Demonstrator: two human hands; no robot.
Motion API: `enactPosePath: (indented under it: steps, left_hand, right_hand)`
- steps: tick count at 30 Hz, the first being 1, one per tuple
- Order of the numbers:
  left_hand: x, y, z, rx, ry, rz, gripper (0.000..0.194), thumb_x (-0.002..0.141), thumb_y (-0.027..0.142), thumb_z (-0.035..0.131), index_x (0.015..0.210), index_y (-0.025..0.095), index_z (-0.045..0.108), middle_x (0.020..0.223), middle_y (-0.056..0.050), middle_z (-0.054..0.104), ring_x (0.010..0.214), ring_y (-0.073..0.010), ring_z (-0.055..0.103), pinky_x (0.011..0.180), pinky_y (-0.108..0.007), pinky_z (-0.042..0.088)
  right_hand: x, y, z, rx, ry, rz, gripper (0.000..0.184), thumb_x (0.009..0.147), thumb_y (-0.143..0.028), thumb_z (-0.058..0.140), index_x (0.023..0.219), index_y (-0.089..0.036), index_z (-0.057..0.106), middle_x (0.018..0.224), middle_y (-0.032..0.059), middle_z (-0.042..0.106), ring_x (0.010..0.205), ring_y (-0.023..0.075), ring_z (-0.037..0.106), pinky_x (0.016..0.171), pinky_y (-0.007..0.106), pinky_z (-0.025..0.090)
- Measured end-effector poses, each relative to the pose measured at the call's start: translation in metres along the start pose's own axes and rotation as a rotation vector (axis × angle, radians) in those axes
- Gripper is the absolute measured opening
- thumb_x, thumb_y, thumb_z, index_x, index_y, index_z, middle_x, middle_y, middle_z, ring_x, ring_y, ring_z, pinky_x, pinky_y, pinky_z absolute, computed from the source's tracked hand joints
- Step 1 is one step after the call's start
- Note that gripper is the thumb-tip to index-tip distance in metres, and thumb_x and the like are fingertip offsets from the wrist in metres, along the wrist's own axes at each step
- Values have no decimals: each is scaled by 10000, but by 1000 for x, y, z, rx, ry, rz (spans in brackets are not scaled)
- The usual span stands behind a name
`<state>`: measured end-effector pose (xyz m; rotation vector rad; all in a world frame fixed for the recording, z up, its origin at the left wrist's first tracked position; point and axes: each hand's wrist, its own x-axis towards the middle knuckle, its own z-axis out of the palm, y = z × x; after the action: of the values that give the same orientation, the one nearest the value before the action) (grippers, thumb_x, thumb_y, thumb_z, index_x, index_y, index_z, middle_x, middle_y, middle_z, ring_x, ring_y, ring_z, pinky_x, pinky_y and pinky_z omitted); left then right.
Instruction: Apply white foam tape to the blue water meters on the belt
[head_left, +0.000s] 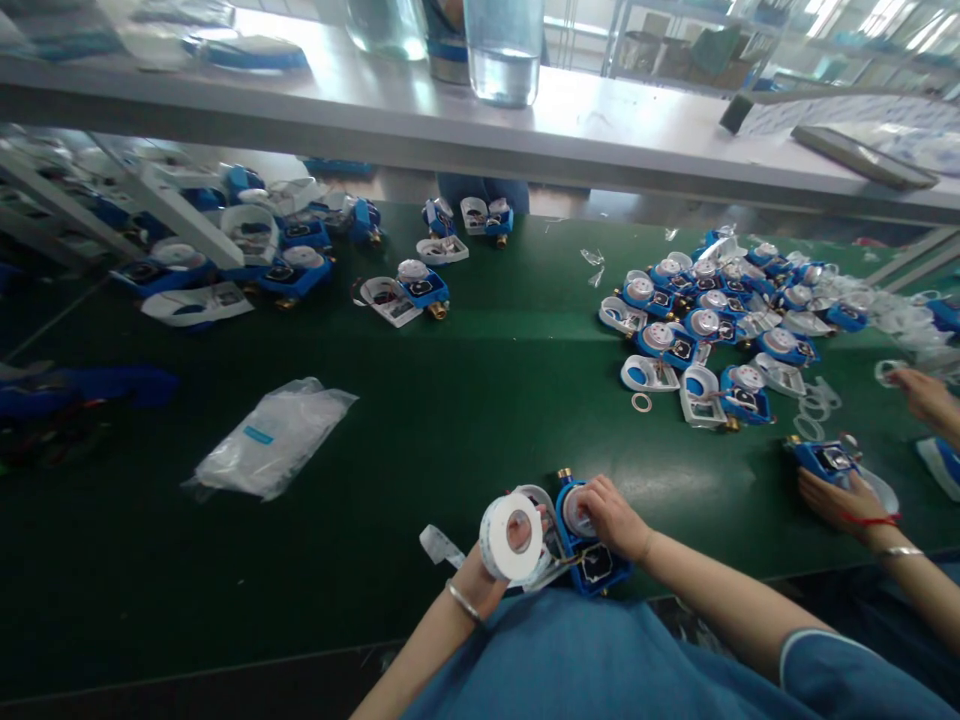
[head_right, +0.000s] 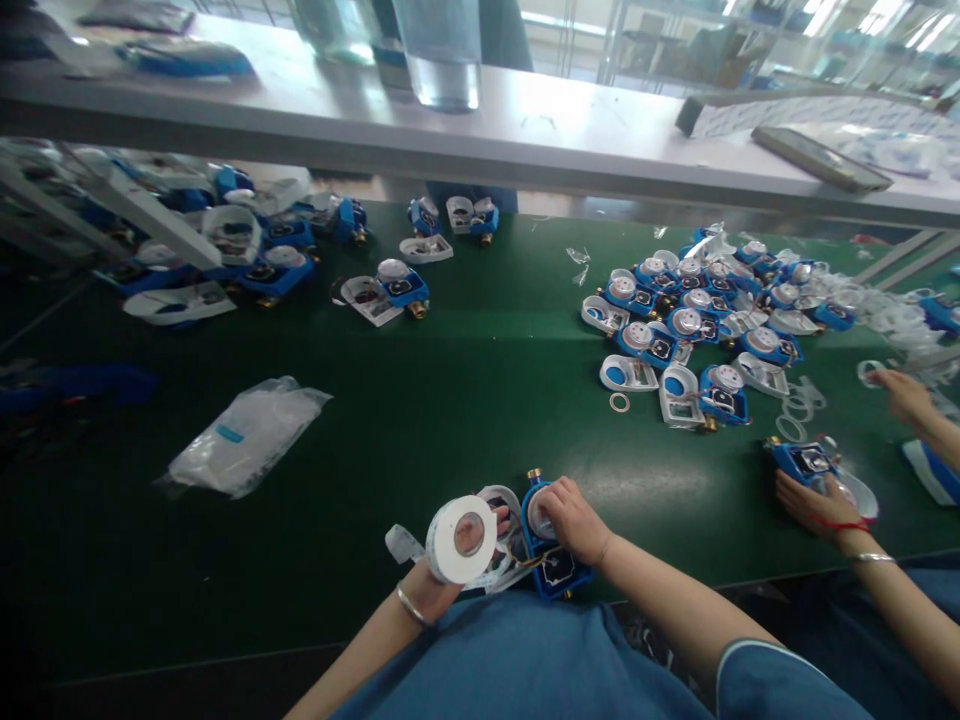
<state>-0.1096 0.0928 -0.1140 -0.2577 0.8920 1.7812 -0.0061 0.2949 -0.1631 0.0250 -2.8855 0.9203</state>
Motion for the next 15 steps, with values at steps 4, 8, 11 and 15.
enactPosePath:
  steps: [4, 8, 11, 15]
  left_hand:
    - [14, 9, 7, 241, -48, -14, 359, 683, 247, 672, 1012, 114, 620, 1005, -110, 657, 972, -273, 575, 746, -292, 488]
    - [34, 22, 15, 297, -88, -40, 387, 679, 258, 677, 1030, 106, 615, 938, -120, 672, 835, -243, 609, 696, -294, 484]
    - [60, 34, 25, 277, -114, -19, 366, 680, 246, 676, 1014, 113, 609, 947, -112, 669, 849, -220, 608, 747, -290, 472]
    - [108, 43, 37, 221, -140, -27, 278, 716, 251, 632, 956, 114, 596, 934, -109, 670, 875, -216, 610, 841, -329, 441]
  right_hand:
    - [5, 16, -11, 45, 79, 192, 264, 829, -122, 429, 1072, -174, 520, 1037, 101, 515, 989, 198, 424, 891, 370, 382]
    - [11, 34, -28, 83, -77, 216, 303, 829, -213, 488, 1124, -213, 557, 1087, 87, 554, 1029, 195, 472, 910, 354, 390]
    - [16, 41, -35, 167, -192, 226, 270, 835, -243, 490, 1082, -221, 597, 959, 50, 616, 873, 145, 565, 801, 267, 443]
    - [29, 41, -38, 166, -185, 207, 184, 798, -275, 555, 928, -199, 661, 854, 33, 627, 774, 125, 584, 720, 227, 450]
